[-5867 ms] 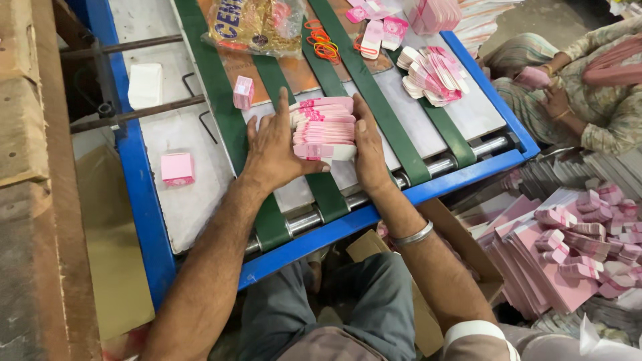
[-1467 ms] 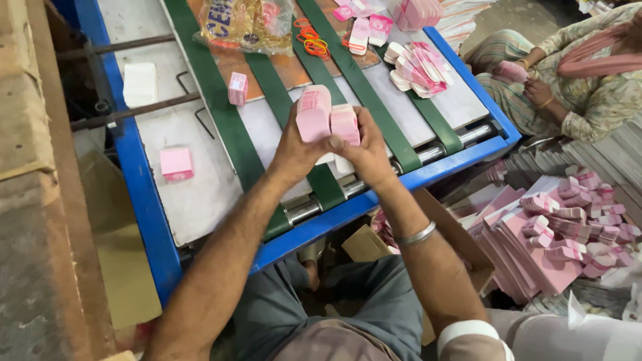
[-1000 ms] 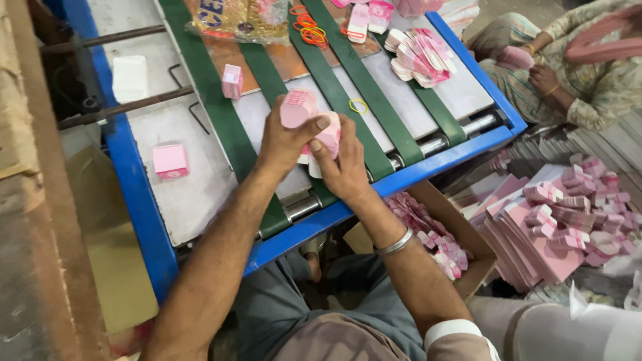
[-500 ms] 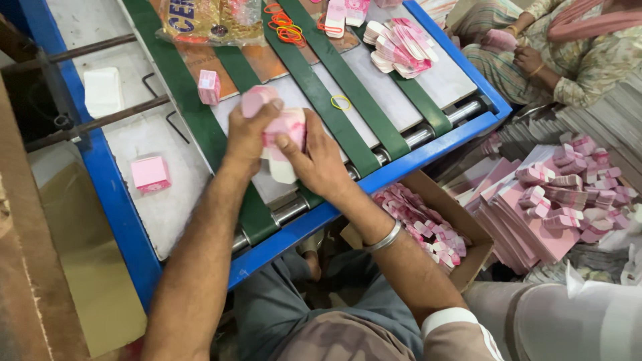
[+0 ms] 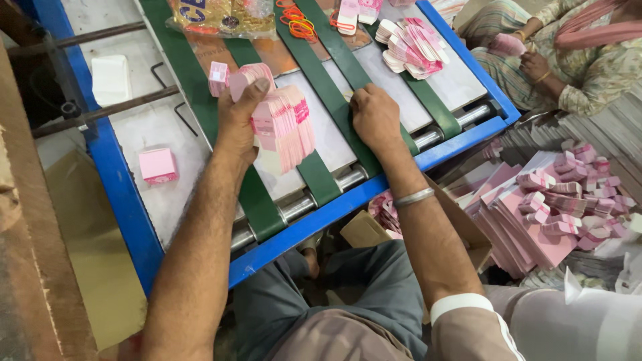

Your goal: The person gathers pink paper items on a conveyor belt, aligns them into stacks, and secures each stack with a yellow rubber band. The person then places the bundled stacks onto the belt and repeats the process with additional items.

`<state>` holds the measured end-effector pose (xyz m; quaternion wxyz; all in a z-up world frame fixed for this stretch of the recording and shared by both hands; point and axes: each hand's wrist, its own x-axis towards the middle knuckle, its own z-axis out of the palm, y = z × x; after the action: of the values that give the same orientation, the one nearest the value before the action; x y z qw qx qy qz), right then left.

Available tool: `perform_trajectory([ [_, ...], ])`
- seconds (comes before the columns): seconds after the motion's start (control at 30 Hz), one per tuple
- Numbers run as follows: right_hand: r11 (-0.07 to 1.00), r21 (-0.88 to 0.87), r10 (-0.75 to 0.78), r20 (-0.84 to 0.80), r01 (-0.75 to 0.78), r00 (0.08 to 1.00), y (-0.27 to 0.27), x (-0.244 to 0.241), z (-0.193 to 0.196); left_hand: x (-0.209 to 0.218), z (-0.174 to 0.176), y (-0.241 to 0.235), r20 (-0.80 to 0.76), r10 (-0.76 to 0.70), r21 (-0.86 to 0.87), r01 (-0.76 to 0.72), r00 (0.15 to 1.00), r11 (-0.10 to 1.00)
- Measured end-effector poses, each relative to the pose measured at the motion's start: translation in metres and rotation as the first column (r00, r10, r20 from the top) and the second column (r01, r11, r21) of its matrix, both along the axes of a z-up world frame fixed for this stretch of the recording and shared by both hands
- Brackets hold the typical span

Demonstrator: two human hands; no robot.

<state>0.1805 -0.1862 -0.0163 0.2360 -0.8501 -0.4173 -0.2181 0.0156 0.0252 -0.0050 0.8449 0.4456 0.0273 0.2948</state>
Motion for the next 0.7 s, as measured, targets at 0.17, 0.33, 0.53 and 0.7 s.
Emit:
perform_trajectory([
  [0.17,0.998,-0.053,0.023,-0.012,-0.024,1.0,-0.01,0.001,-0.002,-0.002,0.001,0.001,-0.039,0.02,-0.019,-0.02,0.999,1.0],
  [0.33,0.978,-0.208,0.018,0.107,0.005,0.994,-0.01,0.002,0.004,-0.008,0.005,-0.001,-0.036,0.033,-0.02,-0.034,0.999,0.999],
  [0.53,0.931,0.358,0.241,-0.462,-0.069,0.854,-0.017,-0.005,0.021,-0.006,0.011,-0.008,-0.048,-0.007,0.019,0.008,0.999,1.0],
  [0.7,0.676,0.727,0.71,-0.599,-0.121,0.371,-0.006,-0.039,0.014,-0.006,0.011,-0.023,-0.066,-0.144,0.061,0.148,0.987,0.987],
])
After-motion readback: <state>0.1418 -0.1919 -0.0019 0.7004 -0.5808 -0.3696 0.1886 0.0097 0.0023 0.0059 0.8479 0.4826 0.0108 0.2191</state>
